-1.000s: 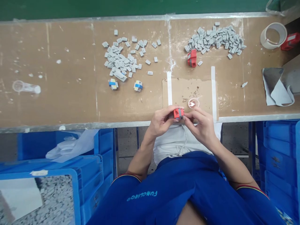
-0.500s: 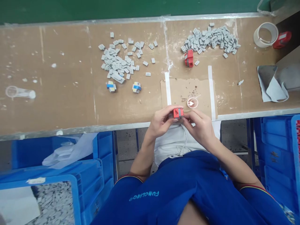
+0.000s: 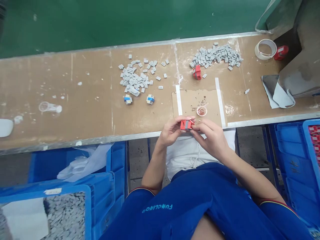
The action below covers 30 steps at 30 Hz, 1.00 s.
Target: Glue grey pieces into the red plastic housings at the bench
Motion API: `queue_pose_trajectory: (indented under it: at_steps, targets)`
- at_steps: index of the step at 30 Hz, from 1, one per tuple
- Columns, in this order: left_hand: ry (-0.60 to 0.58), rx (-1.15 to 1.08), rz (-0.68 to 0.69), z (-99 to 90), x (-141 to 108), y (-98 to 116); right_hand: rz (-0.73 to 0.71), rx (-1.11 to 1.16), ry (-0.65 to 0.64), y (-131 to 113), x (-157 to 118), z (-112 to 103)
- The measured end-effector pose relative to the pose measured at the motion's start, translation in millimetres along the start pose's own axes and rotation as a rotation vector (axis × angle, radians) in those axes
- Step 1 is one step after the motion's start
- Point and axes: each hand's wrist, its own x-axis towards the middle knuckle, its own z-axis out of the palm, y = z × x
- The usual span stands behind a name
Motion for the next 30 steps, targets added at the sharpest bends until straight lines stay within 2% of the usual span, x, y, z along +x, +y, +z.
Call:
queue_pose_trajectory:
  at_steps: [6, 8, 10, 12, 14, 15, 16, 18, 19, 21, 22, 25, 27, 30]
  targets:
    - [0.061, -0.007, 0.003, 14.4, -7, 11, -0.081, -0.093, 0.067, -14, -3, -10]
    - [0.045, 0.013, 0.025, 26.1, -6, 19, -0.123, -0.137, 0.093, -18, -1, -20]
    - [-0.029, 0.049, 0.042, 37.1, 0, 29, -0.157, -0.194, 0.111, -22, -3, -36]
    - [-0.195, 0.121, 0.051, 40.9, 17, 40, -0.166, -0.251, 0.111, -25, -13, -59]
    - [-0.325, 0.287, 0.059, 32.0, 45, 49, -0.14, -0.322, 0.103, -23, -32, -90]
    - [-0.297, 0.414, 0.071, 22.6, 63, 52, -0.111, -0.373, 0.102, -19, -45, -107]
    - [-0.201, 0.576, 0.073, 11.0, 83, 53, -0.07, -0.435, 0.107, -12, -59, -126]
    - [0.059, 0.921, 0.059, -13.9, 126, 47, 0.052, -0.585, 0.141, 12, -90, -167]
    - [0.111, 1.068, 0.02, -24.3, 148, 41, 0.132, -0.664, 0.167, 29, -105, -189]
    - [0.081, 1.243, -0.069, -35.3, 185, 26, 0.337, -0.806, 0.213, 69, -130, -234]
    - [0.023, 1.28, -0.112, -35.4, 199, 19, 0.468, -0.859, 0.222, 91, -139, -256]
    - [-0.139, 1.379, -0.193, -21.1, 220, 5, 0.86, -0.954, 0.21, 158, -149, -308]
    - [-0.128, 1.441, -0.222, -9.4, 222, 1, 1.01, -0.977, 0.168, 198, -141, -327]
    - [-0.033, 1.488, -0.24, -1.9, 223, -3, 1.094, -0.98, 0.075, 248, -120, -335]
